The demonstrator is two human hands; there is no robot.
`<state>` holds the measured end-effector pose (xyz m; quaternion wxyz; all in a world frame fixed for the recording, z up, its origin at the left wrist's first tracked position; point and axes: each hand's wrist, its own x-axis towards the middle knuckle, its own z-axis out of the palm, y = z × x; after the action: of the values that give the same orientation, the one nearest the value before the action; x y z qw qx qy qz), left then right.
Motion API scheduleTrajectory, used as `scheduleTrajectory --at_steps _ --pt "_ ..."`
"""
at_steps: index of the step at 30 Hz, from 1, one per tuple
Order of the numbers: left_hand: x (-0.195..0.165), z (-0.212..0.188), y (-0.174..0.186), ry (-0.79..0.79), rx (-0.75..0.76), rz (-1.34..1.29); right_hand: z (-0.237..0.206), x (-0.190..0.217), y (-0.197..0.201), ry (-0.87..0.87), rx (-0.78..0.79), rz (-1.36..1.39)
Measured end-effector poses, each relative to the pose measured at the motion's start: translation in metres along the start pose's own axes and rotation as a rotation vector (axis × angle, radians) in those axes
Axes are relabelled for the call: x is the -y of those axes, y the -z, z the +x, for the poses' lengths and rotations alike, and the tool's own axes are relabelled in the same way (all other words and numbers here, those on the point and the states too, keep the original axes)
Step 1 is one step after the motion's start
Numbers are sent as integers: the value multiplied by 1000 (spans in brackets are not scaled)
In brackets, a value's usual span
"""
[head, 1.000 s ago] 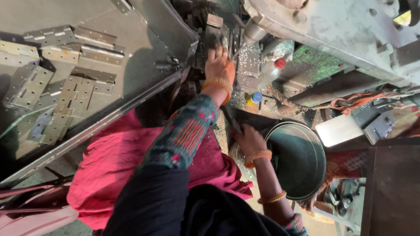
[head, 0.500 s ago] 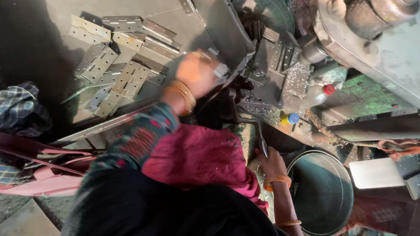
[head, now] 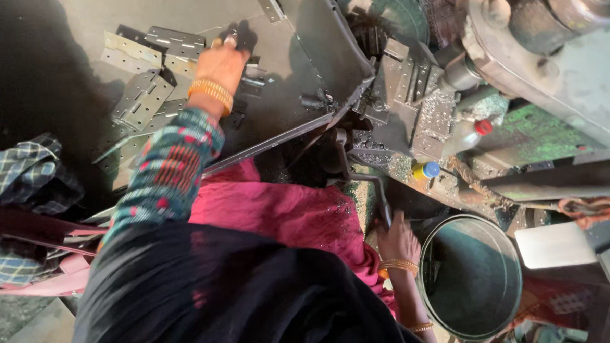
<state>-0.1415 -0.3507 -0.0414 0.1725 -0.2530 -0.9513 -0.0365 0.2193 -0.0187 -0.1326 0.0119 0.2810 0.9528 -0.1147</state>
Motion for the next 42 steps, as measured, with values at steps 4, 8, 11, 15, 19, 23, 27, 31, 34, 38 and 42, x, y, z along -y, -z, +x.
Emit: scheduleTrajectory --at_steps 4,8,11,15,19,23,27,31,34,38,42 --pt "-62 -61 19 261 -43 -465 9 66 20 317 -453 172" --pt "-149 -109 41 117 -151 -1439 21 120 4 375 102 1527" --pt "-160 -110 57 -54 101 -1398 17 117 7 254 278 1574" --pt "-177 -72 54 55 553 -1161 28 80 64 497 -232 310" --pt "-273 -50 16 -337 -254 -735 39 47 119 256 -333 -185" --pt "-338 -67 -19 -365 -253 -206 24 21 119 183 -116 -492" --pt "-343 -72 -26 -227 -80 -391 17 -3 95 162 71 -224" --pt "-337 -33 -15 -150 -182 -164 30 -20 78 171 105 -82" --pt "-340 -3 -5 -121 101 -170 25 -27 59 179 52 20" --pt "-339 -4 6 -135 165 -107 5 -27 26 -31 159 104" --pt "-333 -21 7 -172 137 -81 9 -37 18 -14 159 157"
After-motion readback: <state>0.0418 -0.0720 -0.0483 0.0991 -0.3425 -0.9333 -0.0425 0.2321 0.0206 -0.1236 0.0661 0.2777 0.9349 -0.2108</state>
